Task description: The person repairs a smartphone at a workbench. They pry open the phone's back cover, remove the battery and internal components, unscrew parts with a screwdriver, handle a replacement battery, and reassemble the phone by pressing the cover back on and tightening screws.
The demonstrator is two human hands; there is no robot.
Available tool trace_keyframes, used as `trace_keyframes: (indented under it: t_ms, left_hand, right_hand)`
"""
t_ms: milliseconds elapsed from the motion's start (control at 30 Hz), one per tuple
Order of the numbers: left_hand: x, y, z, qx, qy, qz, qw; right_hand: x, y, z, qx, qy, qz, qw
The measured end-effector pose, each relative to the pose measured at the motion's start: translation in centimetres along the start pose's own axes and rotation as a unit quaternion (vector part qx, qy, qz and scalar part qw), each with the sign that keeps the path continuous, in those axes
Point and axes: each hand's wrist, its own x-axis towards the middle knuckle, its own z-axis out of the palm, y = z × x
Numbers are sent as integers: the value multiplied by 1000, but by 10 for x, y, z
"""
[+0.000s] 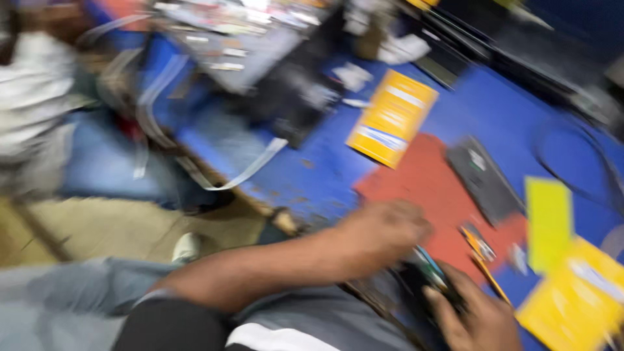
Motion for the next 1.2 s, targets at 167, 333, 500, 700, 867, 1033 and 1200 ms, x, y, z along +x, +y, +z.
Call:
trace_keyframes:
  t_ms: [167,333,500,700,867,1033,1200]
  left_hand:
    - [6,12,-13,-84,0,-47,995]
    - [19,24,-13,-93,-23,-50,994]
    - [24,21,-2,-90,-32,-53,994]
    - [24,14,-6,-100,-15,-61,993]
    - [24,11,-14,-124,9,-62,990]
    - [21,1,-23,-131,-21,-72,989]
    - [13,-9,-27,-134,-20,-75,988]
  right_hand:
    - [-9,-43,-21,90,-6,79,993]
    - [-12,-58,-34,110,-16,85,990]
    - [-17,-55,-37,120,-19,102,987]
    - [-15,-52,-32,90,-30,123,988]
    - [-8,-57,-29,97,33,12,995]
    - [-1,-71,-23,102,16,40,994]
    - [3,-80,-20,99,-4,67,993]
